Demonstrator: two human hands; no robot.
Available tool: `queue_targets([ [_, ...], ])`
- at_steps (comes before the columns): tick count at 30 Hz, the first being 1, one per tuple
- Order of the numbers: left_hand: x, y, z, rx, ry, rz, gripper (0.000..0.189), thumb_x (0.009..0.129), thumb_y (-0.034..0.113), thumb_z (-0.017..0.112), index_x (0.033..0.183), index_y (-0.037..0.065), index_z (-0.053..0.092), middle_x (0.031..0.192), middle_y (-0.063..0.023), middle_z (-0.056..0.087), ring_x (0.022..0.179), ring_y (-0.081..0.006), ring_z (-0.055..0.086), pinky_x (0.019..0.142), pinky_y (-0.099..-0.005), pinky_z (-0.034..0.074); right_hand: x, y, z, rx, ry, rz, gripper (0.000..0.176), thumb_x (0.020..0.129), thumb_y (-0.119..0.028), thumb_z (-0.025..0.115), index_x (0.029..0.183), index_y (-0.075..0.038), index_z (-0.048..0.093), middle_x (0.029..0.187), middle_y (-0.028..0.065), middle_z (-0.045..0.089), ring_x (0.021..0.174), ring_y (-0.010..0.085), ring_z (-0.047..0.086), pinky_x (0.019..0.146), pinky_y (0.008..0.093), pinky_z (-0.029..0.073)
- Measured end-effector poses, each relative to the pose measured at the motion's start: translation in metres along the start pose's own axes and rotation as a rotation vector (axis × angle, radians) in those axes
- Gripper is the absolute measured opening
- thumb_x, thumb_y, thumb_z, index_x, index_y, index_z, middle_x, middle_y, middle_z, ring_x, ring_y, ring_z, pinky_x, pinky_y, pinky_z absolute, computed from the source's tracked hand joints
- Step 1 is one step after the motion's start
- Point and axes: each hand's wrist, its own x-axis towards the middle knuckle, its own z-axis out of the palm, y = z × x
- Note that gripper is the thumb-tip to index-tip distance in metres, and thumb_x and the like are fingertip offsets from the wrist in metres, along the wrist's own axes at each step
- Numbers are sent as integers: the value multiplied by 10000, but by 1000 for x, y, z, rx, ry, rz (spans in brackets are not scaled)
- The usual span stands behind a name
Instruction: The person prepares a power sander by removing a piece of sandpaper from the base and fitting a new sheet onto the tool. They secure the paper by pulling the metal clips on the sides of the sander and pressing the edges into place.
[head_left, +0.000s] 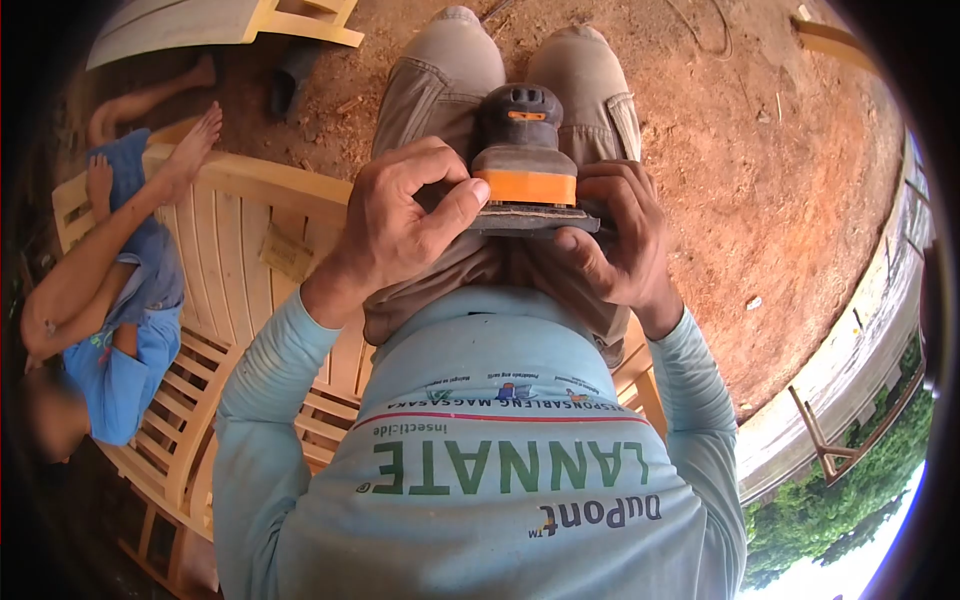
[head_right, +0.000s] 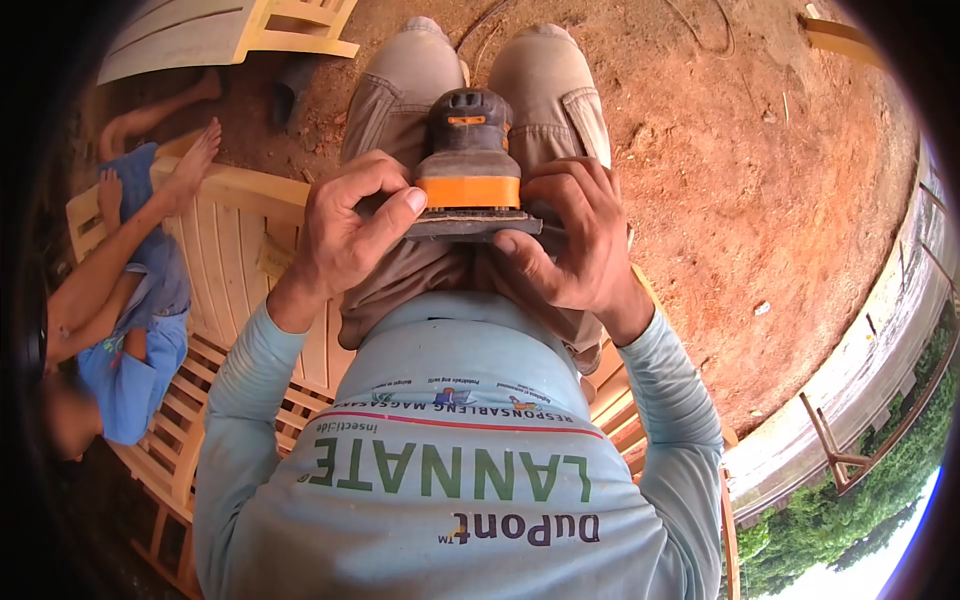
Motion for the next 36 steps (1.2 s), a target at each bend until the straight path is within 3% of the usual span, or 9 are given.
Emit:
queue_targets([
  [5, -3, -3, -2, -28, -5, -33, 269, 1059, 201, 791, 891, -5, 749, 801, -107, 716, 722, -232, 702, 672, -386, 527, -1, 1, 2, 7, 15, 1, 537, 916, -467, 889, 1118, 0, 717, 1095, 196, 737, 1026, 411, 701, 968, 489, 535],
  [8, -8, 0, -10, -122, -81, -223, 243, 1141, 153, 682, 999, -39, 727, 950, -88, 719, 870, -168, 661, 807, -320, 521, 0, 2, 1, 1, 18, -10, 537, 914, -468, 892, 1117, -1, 722, 1098, 194, 741, 1026, 411, 704, 956, 489, 540],
  [14, -15, -1, -28, -135, -157, -33, 177, 1069, 138, 691, 1040, -32, 731, 1081, -132, 753, 1013, -195, 699, 936, -339, 544, -1, 4, 2, 13, 12, 3, 536, 909, -466, 899, 1115, -1, 729, 1093, 193, 747, 1025, 405, 709, 954, 490, 544],
  [17, -24, 7, -26, -114, -132, -114, 158, 1019, 134, 725, 1055, -20, 727, 1109, -145, 756, 1027, -207, 701, 965, -352, 550, 0, 3, 2, 34, 22, 14, 540, 904, -472, 902, 1105, -1, 732, 1088, 193, 749, 1017, 405, 712, 947, 485, 546],
  [20, -29, 11, -22, -86, -90, -86, 121, 1004, 97, 740, 1052, -12, 718, 1130, -150, 759, 1029, -198, 699, 976, -342, 550, 0, 1, 1, 38, 25, 24, 546, 902, -481, 902, 1095, 0, 731, 1084, 193, 750, 1011, 406, 713, 940, 477, 546],
  [23, -29, 16, -17, -83, -44, -97, 87, 963, 31, 768, 1017, -14, 717, 1079, -151, 788, 986, -255, 770, 915, -372, 597, 0, 2, 0, 12, 11, 20, 558, 897, -494, 903, 1086, 2, 729, 1080, 193, 748, 1010, 406, 713, 935, 474, 546],
  [26, -31, 13, -14, -77, -32, -73, 86, 969, 41, 760, 1005, -8, 700, 1100, -159, 780, 1009, -270, 769, 931, -379, 595, 1, 4, 0, 29, 7, 16, 563, 896, -503, 902, 1084, 0, 729, 1076, 190, 747, 1009, 404, 712, 932, 471, 543],
  [29, -37, 9, -13, -176, -96, -175, 101, 1037, 65, 704, 1069, -24, 667, 1254, -171, 697, 1134, -186, 672, 1030, -338, 555, 1, 4, 0, 24, 8, 12, 564, 897, -505, 900, 1083, -1, 731, 1075, 190, 746, 1010, 404, 712, 932, 471, 543],
  [36, -37, 10, -13, -157, -105, -149, 112, 1058, 71, 682, 1078, -33, 648, 1266, -185, 678, 1179, -203, 667, 1076, -356, 548, 1, 3, 0, 35, 6, 32, 578, 877, -514, 915, 1087, -5, 738, 1075, 187, 749, 1016, 401, 713, 939, 467, 535],
])
